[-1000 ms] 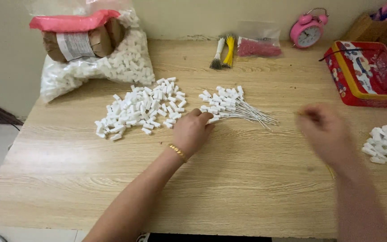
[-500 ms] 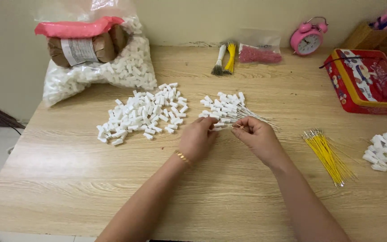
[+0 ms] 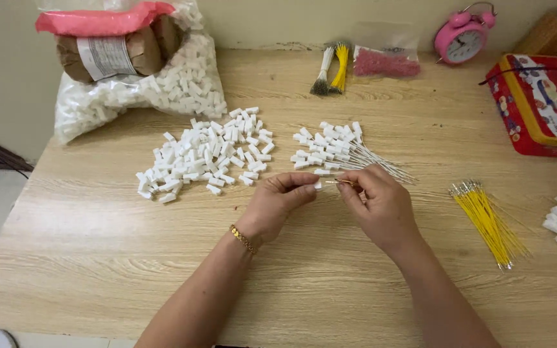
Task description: The recorder is inserting thin wires into white plastic connectors at a workbench.
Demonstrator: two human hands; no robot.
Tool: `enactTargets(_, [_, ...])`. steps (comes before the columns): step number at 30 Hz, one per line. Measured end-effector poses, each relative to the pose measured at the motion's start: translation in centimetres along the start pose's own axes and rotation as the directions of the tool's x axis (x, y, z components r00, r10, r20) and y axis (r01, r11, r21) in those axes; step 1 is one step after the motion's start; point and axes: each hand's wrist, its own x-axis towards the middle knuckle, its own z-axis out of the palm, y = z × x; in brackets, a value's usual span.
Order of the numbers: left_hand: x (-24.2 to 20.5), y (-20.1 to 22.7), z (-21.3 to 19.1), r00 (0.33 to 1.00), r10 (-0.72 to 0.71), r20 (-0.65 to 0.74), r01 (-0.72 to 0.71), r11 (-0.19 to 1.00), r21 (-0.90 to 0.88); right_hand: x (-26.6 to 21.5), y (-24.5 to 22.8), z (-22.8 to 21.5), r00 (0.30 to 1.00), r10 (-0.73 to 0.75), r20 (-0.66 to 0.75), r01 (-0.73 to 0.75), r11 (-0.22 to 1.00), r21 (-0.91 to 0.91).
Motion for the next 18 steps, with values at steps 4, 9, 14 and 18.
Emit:
enactTargets(4, [1.1, -1.8, -0.3, 0.999, -0.046, 0.027, 0.051, 0.976, -0.210, 0.1, -0.4, -0.2, 0.998, 0.043, 0.048, -0.047, 0.995, 0.088])
enactTargets(9, [0.9, -1.7, -0.1, 0.996, -0.069, 0.053, 0.081, 0.953, -0.292, 0.1, -1.0, -0.6, 0.990, 0.103, 0.092, -0.119, 0.974, 0.192])
enactTargets(14, [0.9, -1.6, -0.2, 0.995, -0.082, 0.050, 0.094, 0.927, -0.363, 0.1, -0.9, -0.9, 0.982, 0.130, 0.136, -0.158, 0.962, 0.224])
enactTargets(18, [1.0, -1.7, -0.2, 0.996, -0.045, 0.075, 0.070, 0.927, -0.369, 0.2, -0.2, -0.8, 0.983, 0.082, 0.166, -0.116, 0.970, 0.212])
